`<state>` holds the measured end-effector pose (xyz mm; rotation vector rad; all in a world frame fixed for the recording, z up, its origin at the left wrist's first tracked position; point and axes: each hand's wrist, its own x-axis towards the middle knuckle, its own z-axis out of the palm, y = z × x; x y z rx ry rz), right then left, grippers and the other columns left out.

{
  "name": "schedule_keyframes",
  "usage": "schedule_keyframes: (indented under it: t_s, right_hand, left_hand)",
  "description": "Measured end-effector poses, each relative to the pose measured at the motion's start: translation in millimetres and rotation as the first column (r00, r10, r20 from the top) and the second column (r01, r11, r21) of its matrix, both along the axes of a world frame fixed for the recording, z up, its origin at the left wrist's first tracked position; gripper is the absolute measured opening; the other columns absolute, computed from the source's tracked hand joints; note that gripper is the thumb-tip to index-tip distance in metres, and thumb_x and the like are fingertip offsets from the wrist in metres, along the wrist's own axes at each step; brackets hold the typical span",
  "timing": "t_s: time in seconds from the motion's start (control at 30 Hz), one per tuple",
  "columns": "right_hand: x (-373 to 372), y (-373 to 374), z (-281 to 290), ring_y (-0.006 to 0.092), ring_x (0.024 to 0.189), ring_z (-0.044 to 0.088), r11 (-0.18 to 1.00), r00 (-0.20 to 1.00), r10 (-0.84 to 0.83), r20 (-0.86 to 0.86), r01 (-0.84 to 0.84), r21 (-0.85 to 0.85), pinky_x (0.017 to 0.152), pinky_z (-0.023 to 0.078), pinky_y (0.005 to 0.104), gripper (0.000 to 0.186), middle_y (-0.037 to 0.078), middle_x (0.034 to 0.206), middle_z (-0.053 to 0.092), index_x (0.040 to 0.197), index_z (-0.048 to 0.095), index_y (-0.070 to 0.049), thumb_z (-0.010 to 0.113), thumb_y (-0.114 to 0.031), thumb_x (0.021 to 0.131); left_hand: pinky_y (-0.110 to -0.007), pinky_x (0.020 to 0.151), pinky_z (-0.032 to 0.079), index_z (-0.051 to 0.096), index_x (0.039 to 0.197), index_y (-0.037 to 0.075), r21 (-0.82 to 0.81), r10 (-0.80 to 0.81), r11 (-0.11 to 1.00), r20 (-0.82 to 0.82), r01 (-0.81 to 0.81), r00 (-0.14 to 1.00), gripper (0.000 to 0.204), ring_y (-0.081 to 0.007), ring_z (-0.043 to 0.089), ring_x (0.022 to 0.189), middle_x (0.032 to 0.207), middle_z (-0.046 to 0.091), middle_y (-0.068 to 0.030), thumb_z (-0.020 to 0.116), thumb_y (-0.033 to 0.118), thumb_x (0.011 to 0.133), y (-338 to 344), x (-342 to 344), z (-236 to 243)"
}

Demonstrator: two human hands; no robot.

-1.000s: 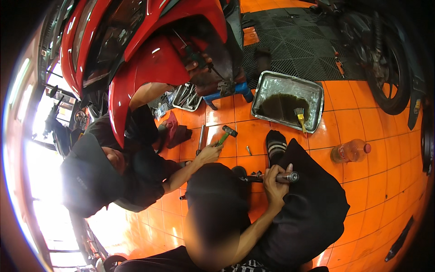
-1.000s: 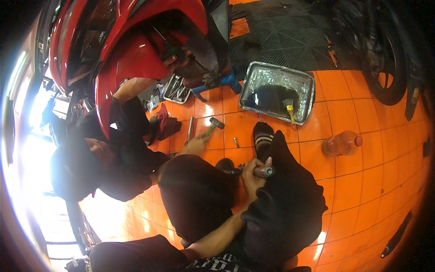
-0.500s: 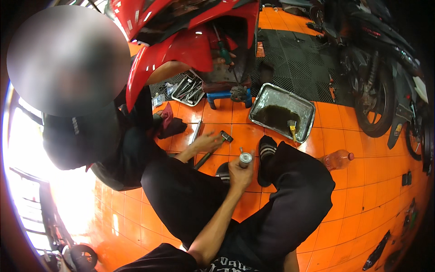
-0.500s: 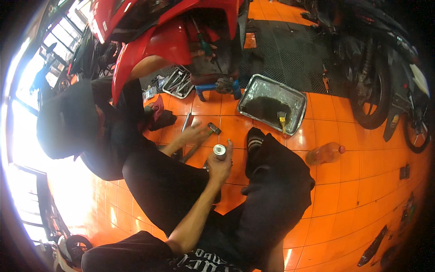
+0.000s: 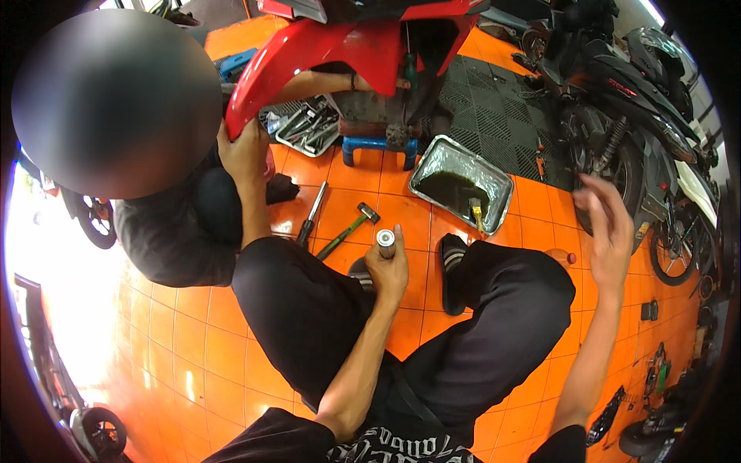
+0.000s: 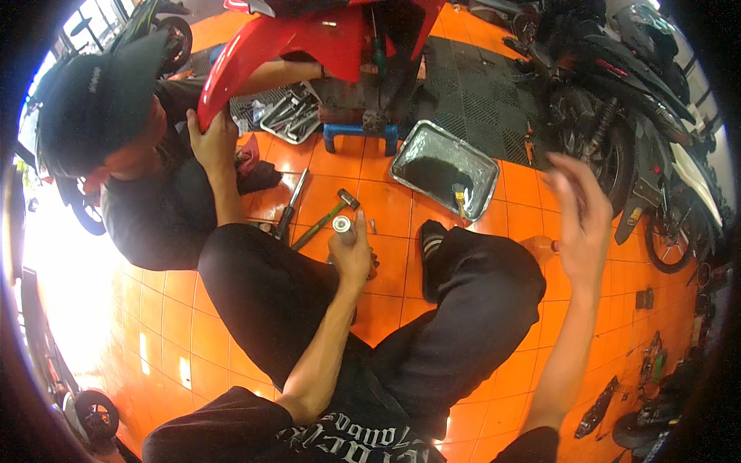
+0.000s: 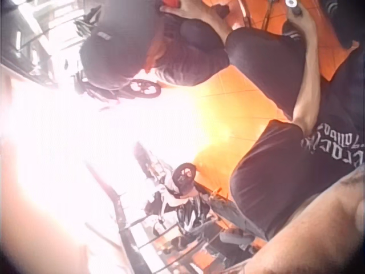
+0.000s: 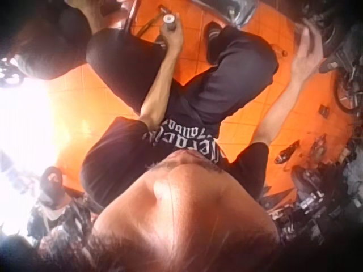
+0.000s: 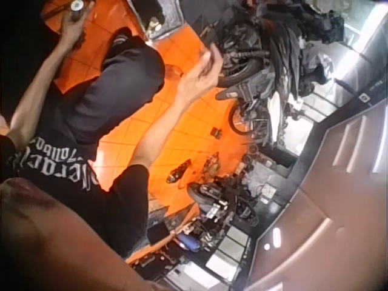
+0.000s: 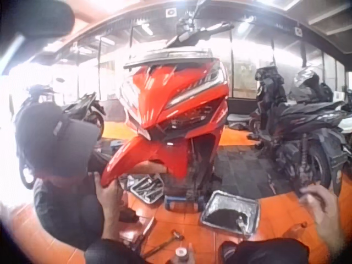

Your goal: The person sits on the floor and uses a wrench and a power drill to work on the underside of a red motorcycle's front fairing. Another person assists by holding the fairing steady. The person switches between manual and power tools to tighten or loosen bolts.

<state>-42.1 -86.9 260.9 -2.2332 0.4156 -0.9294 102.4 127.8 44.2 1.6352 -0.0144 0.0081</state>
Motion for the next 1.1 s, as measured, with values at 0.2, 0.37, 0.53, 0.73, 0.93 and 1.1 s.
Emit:
schedule_keyframes:
  t_s: [0.2,0.37,0.53,0.73,0.93,1.1]
  right_hand:
    - [104.4,17.0,-9.7,0.0293,0.103,0.063,0.643,0.312,0.374,-0.873,-0.766,0.002,0.088,0.049,0.0413,0.049,0.020,0.115,0.063,0.127,0.054,-0.002,0.067,-0.027,0.087]
    - [179.6,36.8,-117.8,0.0319,0.127,0.050,0.568,-0.388,0.130,-0.912,-0.725,0.389,0.101,0.045,0.0466,0.093,0.018,0.140,0.049,0.145,0.040,-0.011,0.080,-0.049,0.070]
    - [229.0,28.5,-226.5,0.0290,0.139,0.037,0.602,-0.437,0.529,-0.728,-0.412,0.685,0.105,0.040,0.0519,0.114,0.016,0.153,0.034,0.153,0.025,-0.014,0.086,-0.049,0.063]
    - [188.5,78.9,-319.3,0.0144,0.115,0.052,0.239,0.492,0.864,-0.108,-0.212,0.948,0.088,0.043,0.0302,0.079,0.003,0.128,0.057,0.142,0.047,-0.015,0.084,-0.025,0.072]
    - [182.7,121.0,-362.1,0.0170,0.079,0.063,0.429,0.834,0.541,-0.111,-0.159,0.889,0.069,0.050,0.0353,0.053,0.007,0.088,0.066,0.119,0.060,-0.004,0.081,-0.024,0.075]
    - [190.3,144.8,-343.4,0.0290,0.075,0.067,0.738,0.998,-0.026,-0.060,0.060,0.672,0.068,0.053,0.0413,0.034,0.013,0.083,0.068,0.101,0.065,-0.001,0.075,-0.021,0.075]
  left_hand:
    - [-0.031,0.044,0.029,0.045,0.060,0.007,-0.141,-0.112,0.987,-0.217,0.083,0.970,0.046,-0.0059,0.035,0.047,0.051,0.042,0.0025,0.062,0.030,0.096,-12.0,17.4,77.8]
    - [-0.029,0.046,0.028,0.045,0.063,0.009,-0.198,-0.275,0.948,-0.116,0.249,0.954,0.041,-0.0069,0.037,0.050,0.055,0.041,0.0037,0.063,0.029,0.094,-22.0,56.0,123.6]
    - [-0.027,0.053,0.032,0.047,0.075,0.012,-0.118,-0.486,0.873,-0.116,0.473,0.867,0.034,-0.0077,0.040,0.056,0.061,0.042,0.0033,0.066,0.033,0.093,-43.5,89.5,142.6]
    - [-0.027,0.053,0.032,0.050,0.080,0.013,-0.003,-0.376,0.925,-0.172,0.381,0.911,0.032,-0.0074,0.038,0.057,0.064,0.044,0.0033,0.067,0.038,0.092,-44.4,130.1,131.8]
    - [-0.027,0.056,0.036,0.051,0.084,0.012,-0.013,-0.369,0.926,-0.226,0.376,0.901,0.027,-0.0086,0.042,0.059,0.065,0.044,0.0036,0.068,0.032,0.091,-77.5,133.4,116.3]
    - [-0.030,0.053,0.040,0.051,0.083,0.011,-0.042,-0.419,0.904,-0.286,0.426,0.862,0.029,-0.0116,0.044,0.057,0.066,0.047,0.0014,0.069,0.032,0.090,-96.4,182.8,102.4]
